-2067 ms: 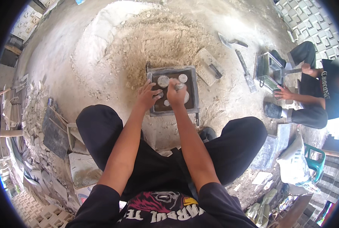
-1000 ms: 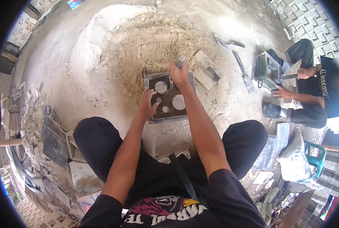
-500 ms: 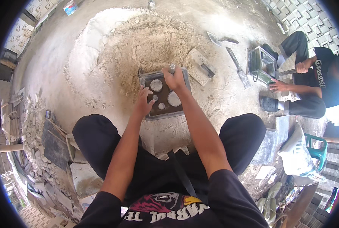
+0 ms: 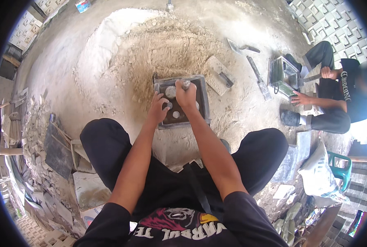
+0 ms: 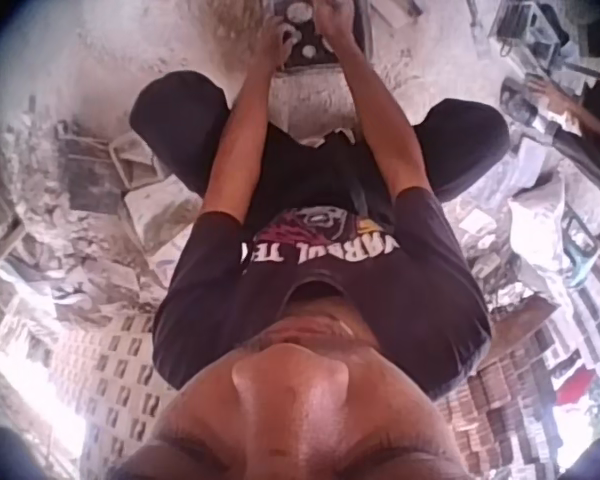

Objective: The person uses a trowel to scoop sand into a square metal mold with circular cutouts, leveling the surface by hand and with the tool.

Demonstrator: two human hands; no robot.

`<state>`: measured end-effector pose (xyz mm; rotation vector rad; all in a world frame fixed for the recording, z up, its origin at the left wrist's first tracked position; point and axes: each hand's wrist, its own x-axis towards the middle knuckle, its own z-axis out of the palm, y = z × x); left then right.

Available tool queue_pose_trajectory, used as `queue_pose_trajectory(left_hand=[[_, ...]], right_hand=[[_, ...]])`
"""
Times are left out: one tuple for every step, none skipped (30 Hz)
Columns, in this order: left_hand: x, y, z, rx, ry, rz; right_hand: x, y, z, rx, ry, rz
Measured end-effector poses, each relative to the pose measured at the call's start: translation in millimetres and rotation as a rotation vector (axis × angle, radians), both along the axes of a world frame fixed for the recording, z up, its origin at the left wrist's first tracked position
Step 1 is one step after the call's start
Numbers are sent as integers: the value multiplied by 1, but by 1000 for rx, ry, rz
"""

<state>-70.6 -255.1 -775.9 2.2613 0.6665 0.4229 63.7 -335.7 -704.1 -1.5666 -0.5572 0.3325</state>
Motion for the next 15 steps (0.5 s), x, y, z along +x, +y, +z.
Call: queue_pose_trajectory(left_hand=[[-10, 4, -4, 4, 15, 7], [-12, 7, -4, 12, 21, 22], [-7, 2, -3, 9, 18, 20], [-1, -1, -4, 10, 11, 22], [3, -2, -6, 7, -44, 9], [3, 6, -13, 21, -101, 10], [-4, 9, -18, 20, -142, 11], [-8, 14, -23, -43, -165, 50], [-8, 22, -22, -104, -192, 88], [-7, 28, -17, -165, -219, 125], [-7, 32, -13, -186, -230, 182], [-4, 27, -9, -221, -237, 230], [-3, 24, -6, -249, -244, 284], [-4, 19, -4, -182, -182, 304], [-2, 12, -1, -115, -126, 323]], right_hand=[[-14, 5, 13, 32, 35, -21], [-21, 7, 23, 67, 56, -48], [-19, 1, 17, 61, 18, -60], [-16, -4, 12, 52, 3, -23], [-14, -9, 6, 42, -12, 13], [-13, -5, 7, 47, -29, 63], [-16, 1, 14, 120, 69, 36], [-12, 1, 25, 122, 174, -2], [-12, -2, 32, 167, 166, -18], [-9, -6, 39, 212, 157, -35], [-5, -7, 47, 277, 200, -12], [1, -13, 53, 331, 244, -3], [1, -14, 62, 390, 288, 13], [-2, -14, 70, 370, 282, 37], [-5, -13, 84, 351, 270, 63]])
